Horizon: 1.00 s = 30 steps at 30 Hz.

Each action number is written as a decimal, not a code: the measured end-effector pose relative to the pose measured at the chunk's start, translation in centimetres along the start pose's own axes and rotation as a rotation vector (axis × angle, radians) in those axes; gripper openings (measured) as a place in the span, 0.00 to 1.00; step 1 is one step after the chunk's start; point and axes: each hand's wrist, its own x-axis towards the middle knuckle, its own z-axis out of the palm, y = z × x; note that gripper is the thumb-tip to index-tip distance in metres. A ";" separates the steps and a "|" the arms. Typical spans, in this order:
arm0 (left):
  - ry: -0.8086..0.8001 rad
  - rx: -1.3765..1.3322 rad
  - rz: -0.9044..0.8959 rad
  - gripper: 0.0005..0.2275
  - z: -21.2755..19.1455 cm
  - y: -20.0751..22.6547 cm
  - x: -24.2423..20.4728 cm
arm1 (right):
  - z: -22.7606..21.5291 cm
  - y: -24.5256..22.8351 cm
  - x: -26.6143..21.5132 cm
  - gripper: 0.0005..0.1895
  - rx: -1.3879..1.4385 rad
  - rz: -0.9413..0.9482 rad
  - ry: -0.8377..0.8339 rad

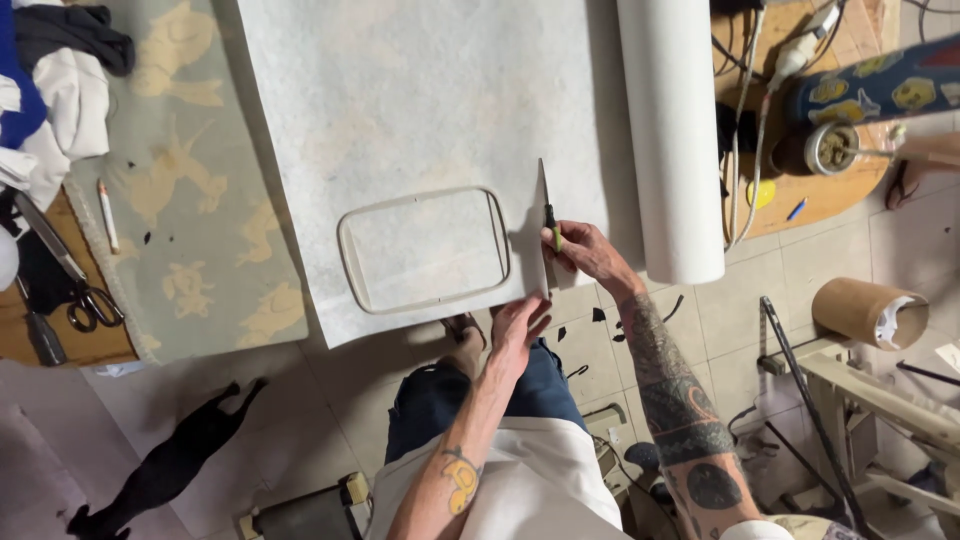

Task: The person uses a rectangular plastic template to cut multiple pieces of white fabric from a large roll. They place the template on the fabric, cut around it with scissors, and then lift the cut piece to repeat the process.

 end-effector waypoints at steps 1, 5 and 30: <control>-0.019 0.083 -0.088 0.16 -0.2 0.2 -0.2 | -0.2 -0.1 0.4 0.16 0.000 0.000 0.009; 0.225 1.177 0.272 0.13 -1.2 6.5 -3.9 | -1.1 0.6 2.6 0.14 0.059 0.005 0.009; 0.745 1.793 1.514 0.28 -1.6 32.6 5.8 | -2.6 -7.9 8.5 0.14 0.172 0.102 -0.011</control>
